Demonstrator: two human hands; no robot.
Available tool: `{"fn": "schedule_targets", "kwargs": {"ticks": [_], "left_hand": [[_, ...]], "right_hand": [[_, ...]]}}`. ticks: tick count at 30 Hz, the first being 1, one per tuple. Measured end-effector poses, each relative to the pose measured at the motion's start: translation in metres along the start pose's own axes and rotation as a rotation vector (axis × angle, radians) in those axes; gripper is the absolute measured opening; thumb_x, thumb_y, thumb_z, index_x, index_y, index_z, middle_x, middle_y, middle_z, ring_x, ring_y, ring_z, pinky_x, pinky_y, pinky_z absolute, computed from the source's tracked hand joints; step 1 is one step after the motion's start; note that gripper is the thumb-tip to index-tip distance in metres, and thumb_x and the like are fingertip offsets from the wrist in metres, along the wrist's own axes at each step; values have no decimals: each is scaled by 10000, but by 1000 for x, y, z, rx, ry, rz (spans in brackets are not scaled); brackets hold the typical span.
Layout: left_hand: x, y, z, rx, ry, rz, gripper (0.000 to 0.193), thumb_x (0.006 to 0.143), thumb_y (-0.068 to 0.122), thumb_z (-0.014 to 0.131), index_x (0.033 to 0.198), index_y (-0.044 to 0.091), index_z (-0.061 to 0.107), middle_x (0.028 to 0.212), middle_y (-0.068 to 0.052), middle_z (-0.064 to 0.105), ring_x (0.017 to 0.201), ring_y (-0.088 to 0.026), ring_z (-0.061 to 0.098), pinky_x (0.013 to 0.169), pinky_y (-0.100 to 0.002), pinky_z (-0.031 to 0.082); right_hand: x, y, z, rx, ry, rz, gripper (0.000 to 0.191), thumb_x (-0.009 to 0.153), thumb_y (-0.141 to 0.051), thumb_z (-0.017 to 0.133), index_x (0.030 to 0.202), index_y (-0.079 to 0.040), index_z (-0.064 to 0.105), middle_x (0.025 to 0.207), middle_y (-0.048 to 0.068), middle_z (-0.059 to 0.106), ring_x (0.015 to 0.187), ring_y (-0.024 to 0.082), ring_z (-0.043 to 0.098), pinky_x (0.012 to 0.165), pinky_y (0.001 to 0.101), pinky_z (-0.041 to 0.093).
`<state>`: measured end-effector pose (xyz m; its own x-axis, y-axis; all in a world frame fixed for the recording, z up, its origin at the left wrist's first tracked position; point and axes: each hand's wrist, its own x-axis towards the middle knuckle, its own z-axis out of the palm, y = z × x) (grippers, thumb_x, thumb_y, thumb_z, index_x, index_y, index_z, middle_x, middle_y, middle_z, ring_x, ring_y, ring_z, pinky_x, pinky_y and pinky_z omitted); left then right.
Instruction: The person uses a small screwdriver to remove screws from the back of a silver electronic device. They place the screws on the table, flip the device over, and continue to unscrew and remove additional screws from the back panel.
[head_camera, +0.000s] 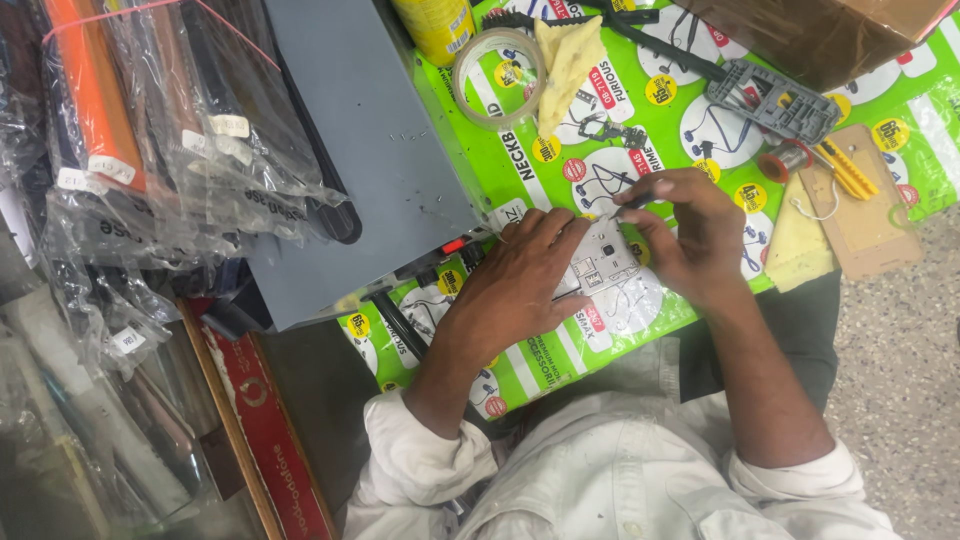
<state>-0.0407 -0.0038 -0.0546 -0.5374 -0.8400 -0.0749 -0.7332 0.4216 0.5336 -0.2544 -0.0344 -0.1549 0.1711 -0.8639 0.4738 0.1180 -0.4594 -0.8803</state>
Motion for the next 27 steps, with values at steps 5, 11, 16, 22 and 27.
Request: {"fn": "schedule_targets", "kwargs": {"ticks": [5,11,16,22,27], "left_hand": [[0,0,0,7,-11,-3,810,734,237,852,1403,-11,467,1296,-151,525,1212,-330,511,1073,-476,420],[-1,-2,1,-6,-2,-1,819,729,242,855,1402,-21,468,1305,-160,521,1213,-337,508,1069,-477,418],[0,-4,2,8,-4,7,804,739,247,856,1392,-22,471,1307,-166,522,1213,-339,509,1069,-477,420],[0,-2,0,3,7,16,828,723,233,859,1407,-20,466,1301,-160,527,1203,-336,514,1067,-469,427],[-2,0,-2,-3,-7,2,829,720,233,865,1404,-12,466,1271,-149,530,1199,-335,517,1062,-471,425]], "right_hand": [[-4,3,-3,-71,-91,-68,483,1005,134,626,1370,-115,430,1242,188,684,1177,297,698,1012,392,574],[-5,5,-2,-38,-50,-24,421,1041,167,584,1327,-120,470,1196,180,691,1139,277,727,966,369,608],[-8,11,-2,-31,-97,-60,472,1007,154,617,1329,-124,412,1245,187,664,1179,303,701,999,391,605],[-10,12,0,59,-69,-35,489,1076,160,543,1388,-173,366,1273,230,644,1198,310,684,1070,406,566],[-6,6,4,-32,55,-117,555,1017,156,691,1332,-184,387,1263,159,560,1093,211,669,951,346,601]]}}
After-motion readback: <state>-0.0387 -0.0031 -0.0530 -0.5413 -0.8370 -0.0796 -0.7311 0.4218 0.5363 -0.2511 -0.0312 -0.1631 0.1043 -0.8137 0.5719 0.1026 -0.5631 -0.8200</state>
